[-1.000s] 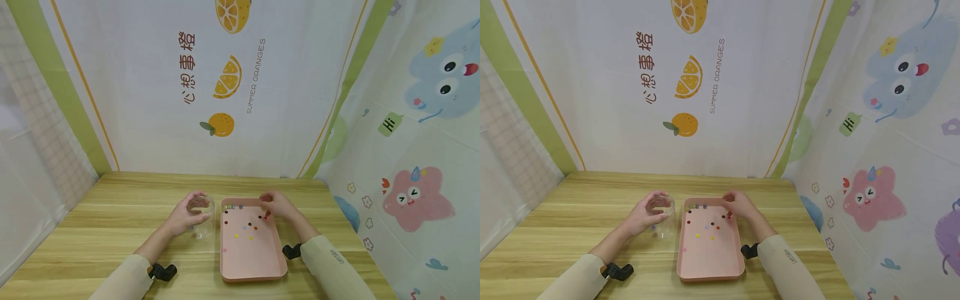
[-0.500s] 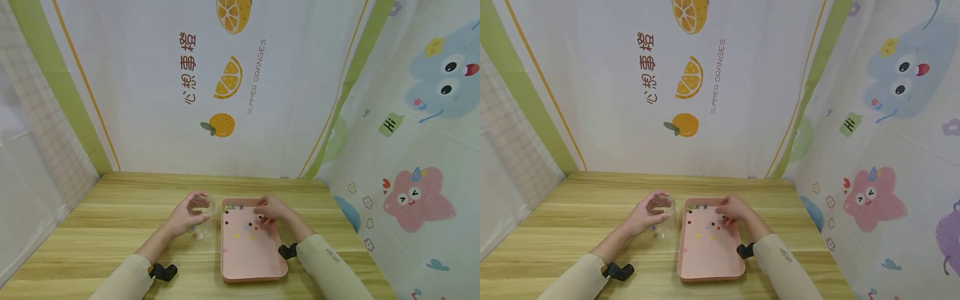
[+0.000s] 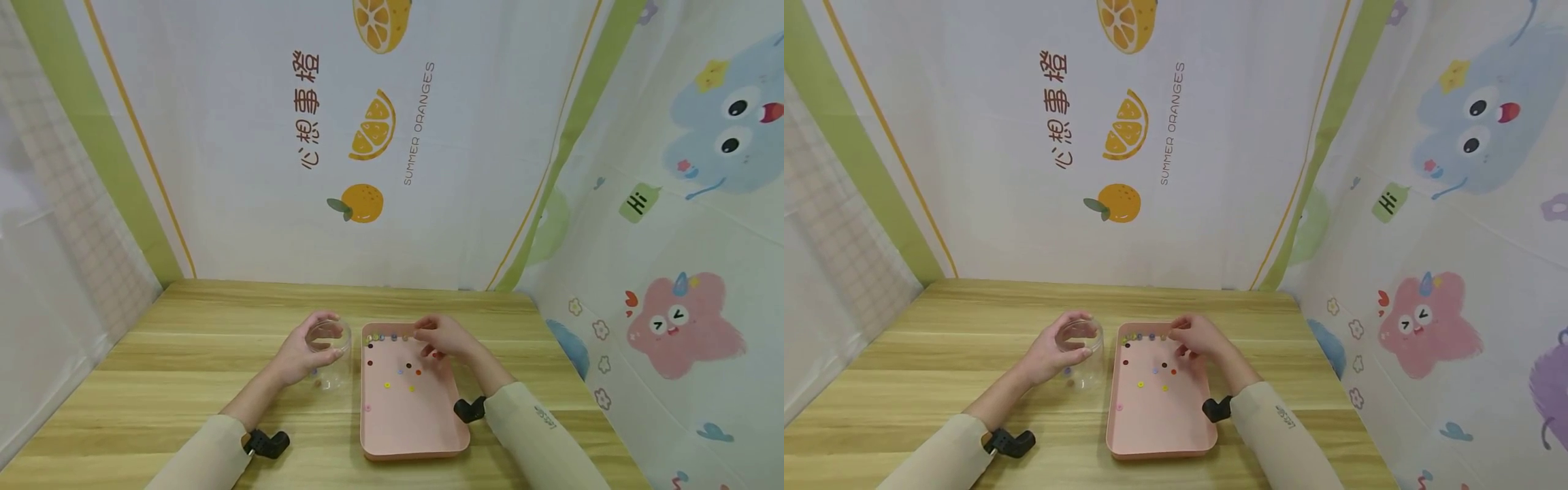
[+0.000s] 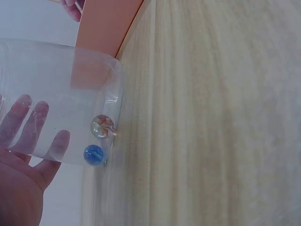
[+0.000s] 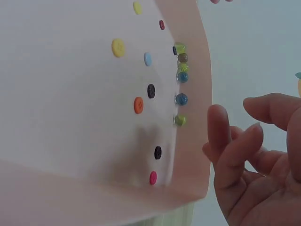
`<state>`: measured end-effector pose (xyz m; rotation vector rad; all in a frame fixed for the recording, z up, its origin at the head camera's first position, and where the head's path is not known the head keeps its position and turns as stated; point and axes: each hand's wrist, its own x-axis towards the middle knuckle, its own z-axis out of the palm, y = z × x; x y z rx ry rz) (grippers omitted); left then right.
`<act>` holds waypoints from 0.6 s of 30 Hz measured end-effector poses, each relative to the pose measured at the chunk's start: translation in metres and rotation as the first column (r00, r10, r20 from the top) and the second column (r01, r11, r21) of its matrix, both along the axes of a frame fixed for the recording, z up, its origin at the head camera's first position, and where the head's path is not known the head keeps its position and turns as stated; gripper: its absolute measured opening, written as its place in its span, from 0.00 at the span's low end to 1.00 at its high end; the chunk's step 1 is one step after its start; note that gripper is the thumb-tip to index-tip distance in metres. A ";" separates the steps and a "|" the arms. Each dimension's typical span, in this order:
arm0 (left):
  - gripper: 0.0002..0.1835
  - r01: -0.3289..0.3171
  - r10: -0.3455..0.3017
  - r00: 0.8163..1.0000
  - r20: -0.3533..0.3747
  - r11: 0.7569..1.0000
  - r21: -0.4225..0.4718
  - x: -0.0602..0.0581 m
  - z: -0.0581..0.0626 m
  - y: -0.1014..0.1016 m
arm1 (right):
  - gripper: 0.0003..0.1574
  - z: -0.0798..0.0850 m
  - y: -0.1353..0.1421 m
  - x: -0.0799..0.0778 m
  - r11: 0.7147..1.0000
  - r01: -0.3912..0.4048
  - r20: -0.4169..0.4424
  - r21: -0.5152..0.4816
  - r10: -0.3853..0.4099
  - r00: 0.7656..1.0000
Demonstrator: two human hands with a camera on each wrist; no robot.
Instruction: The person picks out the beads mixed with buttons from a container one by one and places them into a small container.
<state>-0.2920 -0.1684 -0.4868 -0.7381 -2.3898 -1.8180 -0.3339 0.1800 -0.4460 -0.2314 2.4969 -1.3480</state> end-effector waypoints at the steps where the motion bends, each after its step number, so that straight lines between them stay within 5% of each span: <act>1: 0.34 0.001 -0.001 1.000 -0.002 1.000 0.000 0.000 0.000 0.000 | 0.26 0.000 0.000 0.000 1.000 0.000 0.000 -0.002 0.000 1.000; 18: 0.34 0.011 -0.011 1.000 -0.006 1.000 0.015 0.000 0.000 0.000 | 0.21 -0.003 -0.004 -0.001 0.990 0.033 -0.020 -0.136 -0.036 0.999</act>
